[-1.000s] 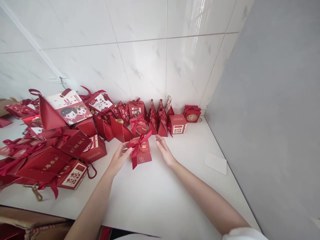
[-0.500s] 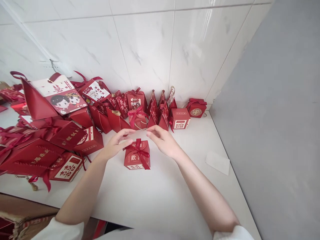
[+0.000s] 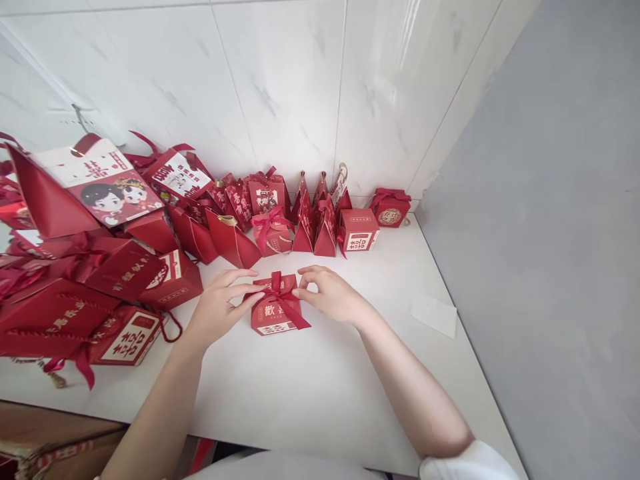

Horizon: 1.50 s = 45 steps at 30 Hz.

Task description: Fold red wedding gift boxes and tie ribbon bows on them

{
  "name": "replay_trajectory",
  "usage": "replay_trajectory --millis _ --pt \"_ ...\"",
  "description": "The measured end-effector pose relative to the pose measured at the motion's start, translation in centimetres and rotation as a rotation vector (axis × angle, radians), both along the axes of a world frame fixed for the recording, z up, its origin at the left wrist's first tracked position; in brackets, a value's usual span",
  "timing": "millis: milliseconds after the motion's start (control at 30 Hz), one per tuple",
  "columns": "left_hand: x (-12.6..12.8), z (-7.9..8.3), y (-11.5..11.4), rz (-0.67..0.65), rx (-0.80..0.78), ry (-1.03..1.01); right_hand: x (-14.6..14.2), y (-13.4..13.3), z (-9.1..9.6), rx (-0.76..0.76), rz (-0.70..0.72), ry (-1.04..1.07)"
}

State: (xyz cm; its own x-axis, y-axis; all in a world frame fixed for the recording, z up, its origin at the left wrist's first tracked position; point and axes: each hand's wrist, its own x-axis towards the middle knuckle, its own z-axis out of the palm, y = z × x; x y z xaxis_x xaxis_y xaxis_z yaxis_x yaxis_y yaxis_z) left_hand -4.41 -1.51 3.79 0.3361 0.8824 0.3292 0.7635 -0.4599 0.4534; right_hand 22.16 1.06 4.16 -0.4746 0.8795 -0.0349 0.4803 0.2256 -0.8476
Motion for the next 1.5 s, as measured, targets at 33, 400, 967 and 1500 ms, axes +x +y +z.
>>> replay_trajectory --millis 33,400,967,1500 --pt "0.2 0.1 -0.2 0.011 0.034 0.011 -0.1 0.2 -0.2 -0.008 -0.012 0.019" --pt "1.1 0.0 -3.5 0.325 -0.465 -0.332 -0.8 1.9 -3.6 -0.125 -0.092 0.124" --pt "-0.5 -2.6 -3.3 0.181 -0.822 -0.6 -1.5 2.1 -3.9 -0.144 -0.105 0.284" --pt "-0.2 -4.4 -3.5 0.071 -0.814 -0.8 -4.6 0.3 -5.0 -0.41 -0.029 0.558"
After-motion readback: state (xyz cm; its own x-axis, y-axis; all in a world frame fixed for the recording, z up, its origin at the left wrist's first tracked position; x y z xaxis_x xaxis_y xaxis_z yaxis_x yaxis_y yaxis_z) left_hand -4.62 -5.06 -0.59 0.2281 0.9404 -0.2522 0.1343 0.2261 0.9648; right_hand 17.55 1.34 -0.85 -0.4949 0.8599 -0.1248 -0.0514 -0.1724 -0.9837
